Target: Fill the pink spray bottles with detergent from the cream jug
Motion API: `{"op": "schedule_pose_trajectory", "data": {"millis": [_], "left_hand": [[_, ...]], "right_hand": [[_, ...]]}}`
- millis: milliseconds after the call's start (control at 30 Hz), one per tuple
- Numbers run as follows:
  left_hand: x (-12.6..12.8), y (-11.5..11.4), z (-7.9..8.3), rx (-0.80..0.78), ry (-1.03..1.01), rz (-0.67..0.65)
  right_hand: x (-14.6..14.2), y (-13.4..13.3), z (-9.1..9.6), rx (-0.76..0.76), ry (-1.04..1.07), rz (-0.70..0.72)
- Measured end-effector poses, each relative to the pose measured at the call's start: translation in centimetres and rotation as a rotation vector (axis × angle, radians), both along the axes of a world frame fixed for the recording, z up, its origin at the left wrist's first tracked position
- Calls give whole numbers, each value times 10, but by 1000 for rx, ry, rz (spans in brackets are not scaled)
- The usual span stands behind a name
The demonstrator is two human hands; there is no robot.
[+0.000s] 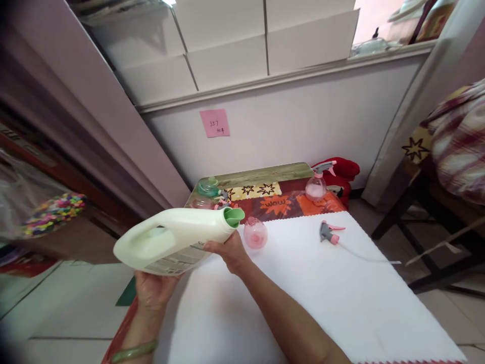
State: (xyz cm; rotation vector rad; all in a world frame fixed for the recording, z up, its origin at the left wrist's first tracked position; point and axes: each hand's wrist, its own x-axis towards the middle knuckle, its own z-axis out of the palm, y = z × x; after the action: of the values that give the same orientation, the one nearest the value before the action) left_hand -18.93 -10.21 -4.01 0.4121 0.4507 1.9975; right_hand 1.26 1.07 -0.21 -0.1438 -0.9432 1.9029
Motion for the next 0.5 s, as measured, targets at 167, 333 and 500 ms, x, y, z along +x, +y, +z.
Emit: {"op": "schedule_pose_trajectory", "data": {"millis": [167,333,500], "left_hand": [[20,-7,3,48,69,158],[39,-8,0,-155,178,402],[54,-5,15,-337,326,560]], "right_hand": [[-4,3,-10,0,-9,52],[-2,9,-28,163,-98,-12],[6,15,-55,368,-411,-124]]}}
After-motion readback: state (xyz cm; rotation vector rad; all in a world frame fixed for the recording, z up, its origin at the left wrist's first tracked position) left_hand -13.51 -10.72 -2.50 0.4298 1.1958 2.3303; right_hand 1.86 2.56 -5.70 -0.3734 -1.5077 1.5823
